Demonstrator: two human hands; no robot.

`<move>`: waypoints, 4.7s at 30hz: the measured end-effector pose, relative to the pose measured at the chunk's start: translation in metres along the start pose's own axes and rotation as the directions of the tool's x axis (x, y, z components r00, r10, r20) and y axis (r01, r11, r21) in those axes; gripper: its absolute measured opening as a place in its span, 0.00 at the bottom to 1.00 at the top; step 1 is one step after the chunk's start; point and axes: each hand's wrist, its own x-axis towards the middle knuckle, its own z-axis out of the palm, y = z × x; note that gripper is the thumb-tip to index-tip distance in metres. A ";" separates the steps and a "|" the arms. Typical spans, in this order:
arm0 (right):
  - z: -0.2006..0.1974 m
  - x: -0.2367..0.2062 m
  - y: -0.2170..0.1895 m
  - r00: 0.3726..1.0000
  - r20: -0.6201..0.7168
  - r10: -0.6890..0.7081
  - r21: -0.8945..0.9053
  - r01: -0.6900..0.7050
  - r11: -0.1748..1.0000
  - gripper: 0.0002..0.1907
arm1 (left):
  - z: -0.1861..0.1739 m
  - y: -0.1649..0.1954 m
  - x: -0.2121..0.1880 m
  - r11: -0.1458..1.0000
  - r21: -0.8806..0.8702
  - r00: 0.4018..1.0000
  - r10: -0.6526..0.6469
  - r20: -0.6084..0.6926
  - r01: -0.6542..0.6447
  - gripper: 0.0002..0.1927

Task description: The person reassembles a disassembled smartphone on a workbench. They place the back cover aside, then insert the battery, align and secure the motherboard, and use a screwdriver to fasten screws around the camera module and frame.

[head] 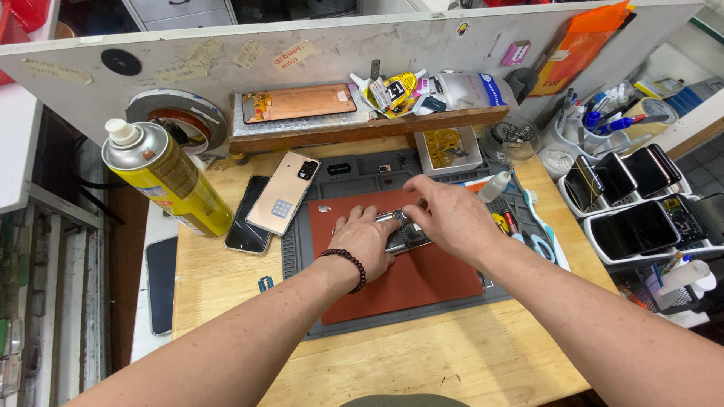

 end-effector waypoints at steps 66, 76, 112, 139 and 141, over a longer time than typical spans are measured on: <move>0.002 0.009 -0.014 0.990 0.118 -0.084 -0.028 0.088 0.996 0.19 | 0.007 -0.003 -0.002 0.999 0.019 0.999 0.030 -0.038 -0.029 0.31; 0.005 0.002 -0.001 0.999 0.026 0.047 0.217 -0.052 0.975 0.21 | 0.006 -0.002 0.000 1.000 0.028 1.000 0.007 0.001 -0.007 0.33; 0.022 0.005 0.075 0.808 0.227 0.544 0.943 -0.322 0.085 0.13 | 0.012 -0.003 0.014 0.934 -0.347 0.934 -0.196 -0.300 0.085 0.17; 0.041 0.010 0.055 0.781 0.325 0.534 0.933 -0.356 -0.048 0.08 | 0.003 -0.064 0.051 0.990 -0.091 0.946 -0.134 -0.294 0.112 0.10; 0.041 0.009 0.057 0.782 0.327 0.531 0.934 -0.355 -0.053 0.08 | 0.006 -0.066 0.052 0.985 -0.127 0.943 -0.147 -0.298 0.114 0.10</move>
